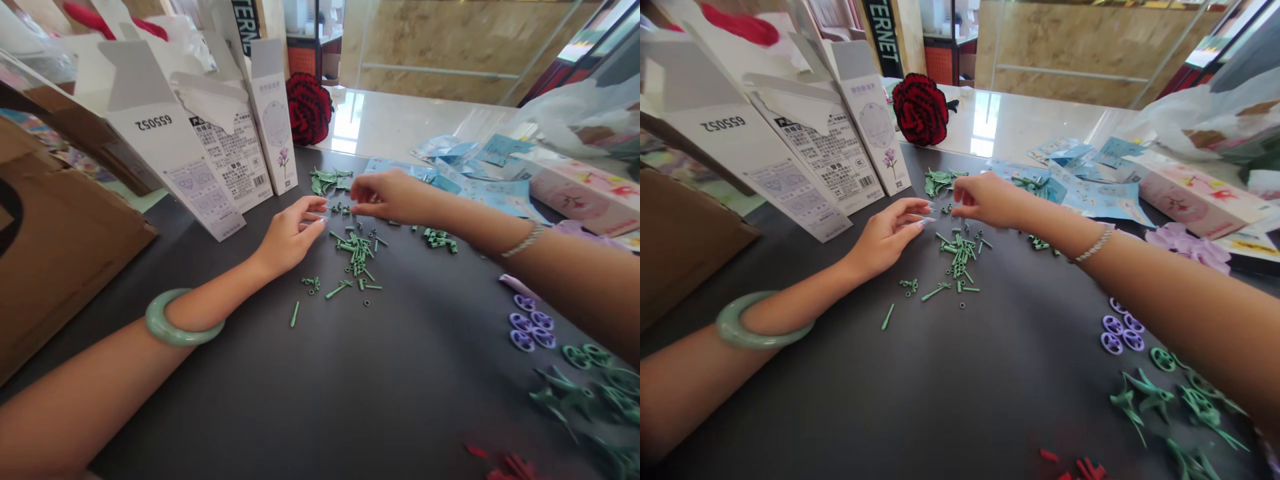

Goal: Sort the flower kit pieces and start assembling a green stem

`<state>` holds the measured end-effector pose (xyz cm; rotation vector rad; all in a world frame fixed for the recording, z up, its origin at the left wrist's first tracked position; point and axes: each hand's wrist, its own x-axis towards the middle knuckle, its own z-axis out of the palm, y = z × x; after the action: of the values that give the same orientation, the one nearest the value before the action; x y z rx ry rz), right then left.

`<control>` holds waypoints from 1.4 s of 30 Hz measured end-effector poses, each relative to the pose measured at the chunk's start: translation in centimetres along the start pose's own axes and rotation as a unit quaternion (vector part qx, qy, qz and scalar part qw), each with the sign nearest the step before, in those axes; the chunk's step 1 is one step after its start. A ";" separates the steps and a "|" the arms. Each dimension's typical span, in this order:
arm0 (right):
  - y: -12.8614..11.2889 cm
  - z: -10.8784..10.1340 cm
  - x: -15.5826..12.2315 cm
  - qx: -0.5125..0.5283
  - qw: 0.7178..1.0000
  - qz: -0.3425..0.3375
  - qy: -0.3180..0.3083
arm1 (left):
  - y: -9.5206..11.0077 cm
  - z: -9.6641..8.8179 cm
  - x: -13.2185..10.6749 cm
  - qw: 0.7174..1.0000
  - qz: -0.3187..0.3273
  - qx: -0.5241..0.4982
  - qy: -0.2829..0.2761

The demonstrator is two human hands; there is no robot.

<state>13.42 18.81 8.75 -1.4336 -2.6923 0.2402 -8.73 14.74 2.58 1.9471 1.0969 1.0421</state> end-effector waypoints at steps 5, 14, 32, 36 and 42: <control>0.5 -0.3 -2.3 -0.100 0.991 0.040 -0.077 | -0.1 -0.1 0.0 1.000 0.002 0.005 -0.001; -0.5 1.6 -3.9 -0.102 0.986 0.057 -0.121 | 0.1 -0.1 0.0 1.000 0.000 0.012 0.003; -0.8 1.1 -5.3 -0.134 0.946 -0.261 -0.135 | 0.1 -0.1 0.1 1.000 -0.001 0.024 0.005; -1.4 1.4 -5.5 -0.223 0.924 -0.290 -0.112 | -0.1 -0.1 0.1 1.000 0.008 0.022 0.001; -1.9 1.9 -5.6 -0.290 0.893 -0.335 -0.083 | 0.1 0.0 0.1 0.999 0.011 0.031 0.002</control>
<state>14.74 12.91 7.22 -0.4468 -3.3587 -0.5548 -8.70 14.83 2.69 2.0111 1.1240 1.0368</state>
